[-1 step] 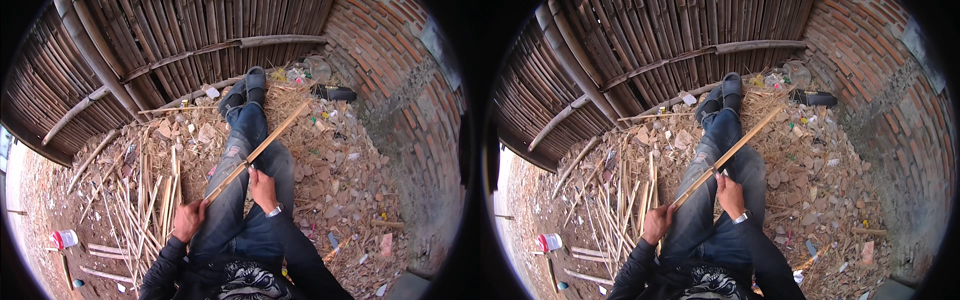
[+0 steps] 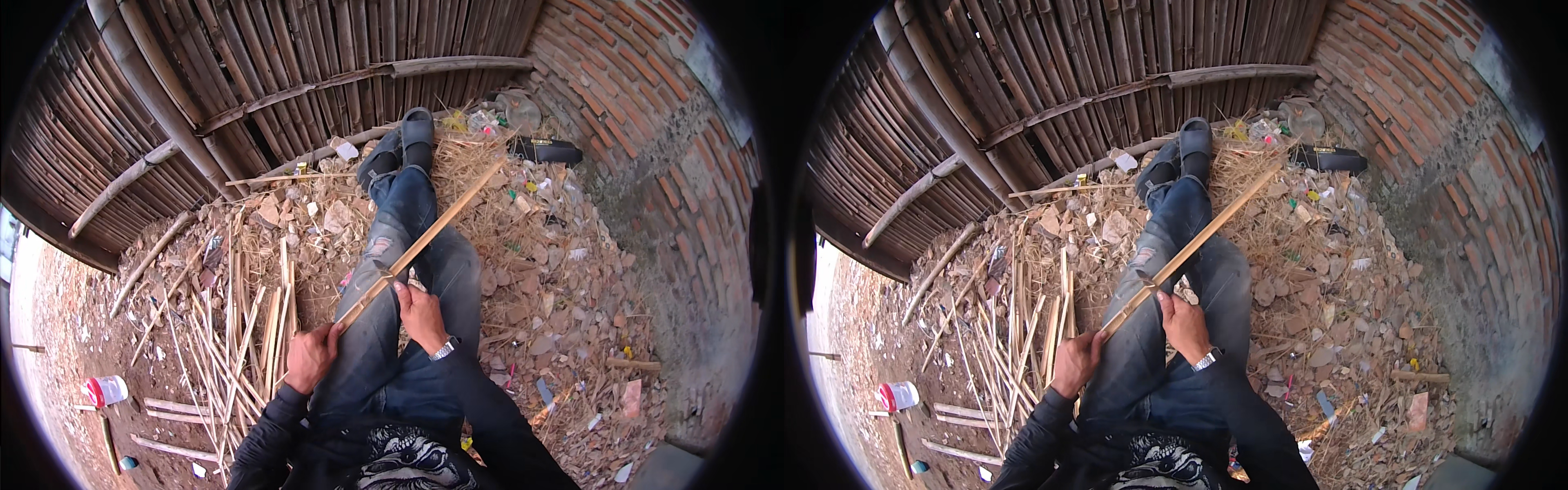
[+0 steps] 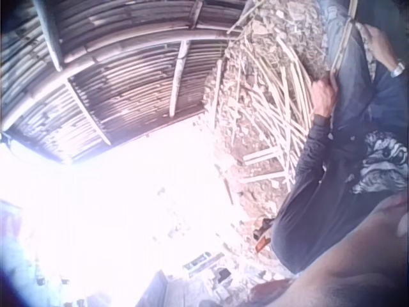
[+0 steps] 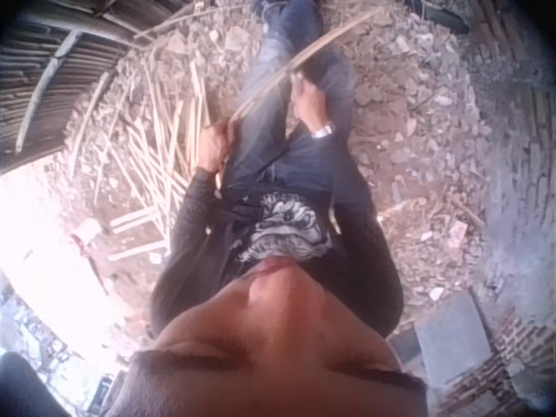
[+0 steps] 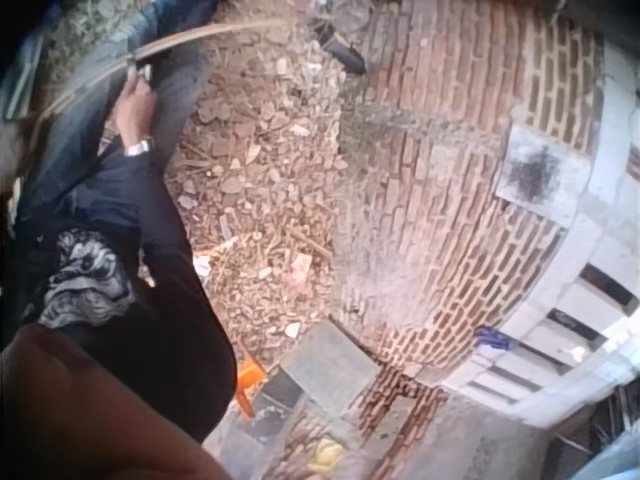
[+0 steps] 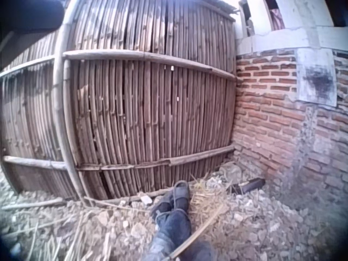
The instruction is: The person is using a small knife to whittle and shape a thin bamboo stick while sitting on the ground, removing outer layers and smoothing the wood.
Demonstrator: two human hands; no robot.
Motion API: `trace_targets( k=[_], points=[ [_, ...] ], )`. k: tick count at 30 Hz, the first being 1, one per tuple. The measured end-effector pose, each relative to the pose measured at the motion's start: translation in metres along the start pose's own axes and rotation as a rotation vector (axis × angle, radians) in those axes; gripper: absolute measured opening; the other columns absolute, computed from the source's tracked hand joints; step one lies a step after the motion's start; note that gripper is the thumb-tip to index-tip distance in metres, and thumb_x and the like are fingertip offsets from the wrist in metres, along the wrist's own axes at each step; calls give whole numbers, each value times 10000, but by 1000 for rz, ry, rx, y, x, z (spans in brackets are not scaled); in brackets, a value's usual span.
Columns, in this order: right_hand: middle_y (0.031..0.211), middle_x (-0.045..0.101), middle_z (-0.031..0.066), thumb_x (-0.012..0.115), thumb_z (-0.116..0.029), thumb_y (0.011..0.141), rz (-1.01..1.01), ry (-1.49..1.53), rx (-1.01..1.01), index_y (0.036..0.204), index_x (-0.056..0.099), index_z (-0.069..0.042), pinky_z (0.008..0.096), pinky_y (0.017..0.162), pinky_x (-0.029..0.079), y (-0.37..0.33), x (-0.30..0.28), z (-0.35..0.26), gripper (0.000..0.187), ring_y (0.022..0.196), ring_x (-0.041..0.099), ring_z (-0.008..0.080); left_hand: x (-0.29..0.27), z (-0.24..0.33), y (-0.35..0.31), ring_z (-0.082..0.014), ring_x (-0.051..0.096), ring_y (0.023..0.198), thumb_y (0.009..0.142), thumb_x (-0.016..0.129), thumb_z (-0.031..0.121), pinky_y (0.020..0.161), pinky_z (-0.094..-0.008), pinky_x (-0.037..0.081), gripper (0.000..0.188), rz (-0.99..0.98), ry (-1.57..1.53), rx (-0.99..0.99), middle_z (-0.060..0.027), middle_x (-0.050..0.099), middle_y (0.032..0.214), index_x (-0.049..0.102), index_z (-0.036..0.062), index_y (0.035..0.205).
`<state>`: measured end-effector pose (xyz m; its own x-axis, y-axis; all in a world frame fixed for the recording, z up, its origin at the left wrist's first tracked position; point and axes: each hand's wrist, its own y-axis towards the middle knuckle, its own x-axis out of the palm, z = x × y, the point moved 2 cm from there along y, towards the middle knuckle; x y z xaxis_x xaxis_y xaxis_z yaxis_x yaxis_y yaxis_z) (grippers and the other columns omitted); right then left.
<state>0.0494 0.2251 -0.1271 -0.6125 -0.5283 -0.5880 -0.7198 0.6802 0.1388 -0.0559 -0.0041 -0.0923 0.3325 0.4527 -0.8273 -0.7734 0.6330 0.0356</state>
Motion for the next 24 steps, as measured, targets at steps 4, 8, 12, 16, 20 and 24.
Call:
trace_targets(
  k=[4,8,12,16,20,24],
  points=[
    [665,610,257,574,-375,1078,-15,74,31,746,597,-8,540,555,444,-21,14,-11,496,653,621,489,0,18,11,-442,663,604,1024,643,380,567,-510,532,431,26,-13,-9,-241,640,637,722,50,759],
    [680,587,256,570,-403,1080,4,57,82,885,666,8,482,558,442,-9,-2,-7,465,658,615,472,-6,17,7,-430,678,624,1024,644,387,579,-502,539,382,14,4,-1,-224,658,656,765,78,833],
    [721,639,263,520,-401,1094,250,-64,93,878,675,-1,545,593,464,46,-35,18,481,695,624,498,-7,14,3,-410,684,611,1020,653,391,567,-485,540,361,12,11,16,-202,672,660,785,85,883],
    [753,666,277,514,-363,1092,222,-184,86,843,652,-8,598,620,477,62,-34,29,456,724,641,517,-1,15,1,-400,681,593,1023,652,378,552,-477,535,364,67,-3,50,-197,673,654,779,76,865],
    [700,643,274,554,-368,1081,79,-78,64,832,646,-9,592,591,472,22,-9,6,447,686,635,508,0,18,2,-401,669,564,1022,654,367,527,-479,524,360,84,45,46,-201,657,627,770,79,840],
    [663,626,258,580,-343,1077,46,29,-8,817,643,-9,562,580,474,-19,10,-5,428,661,633,491,3,19,2,-407,654,553,1016,663,324,518,-475,502,336,89,43,43,-221,629,611,773,65,833]
  ],
)
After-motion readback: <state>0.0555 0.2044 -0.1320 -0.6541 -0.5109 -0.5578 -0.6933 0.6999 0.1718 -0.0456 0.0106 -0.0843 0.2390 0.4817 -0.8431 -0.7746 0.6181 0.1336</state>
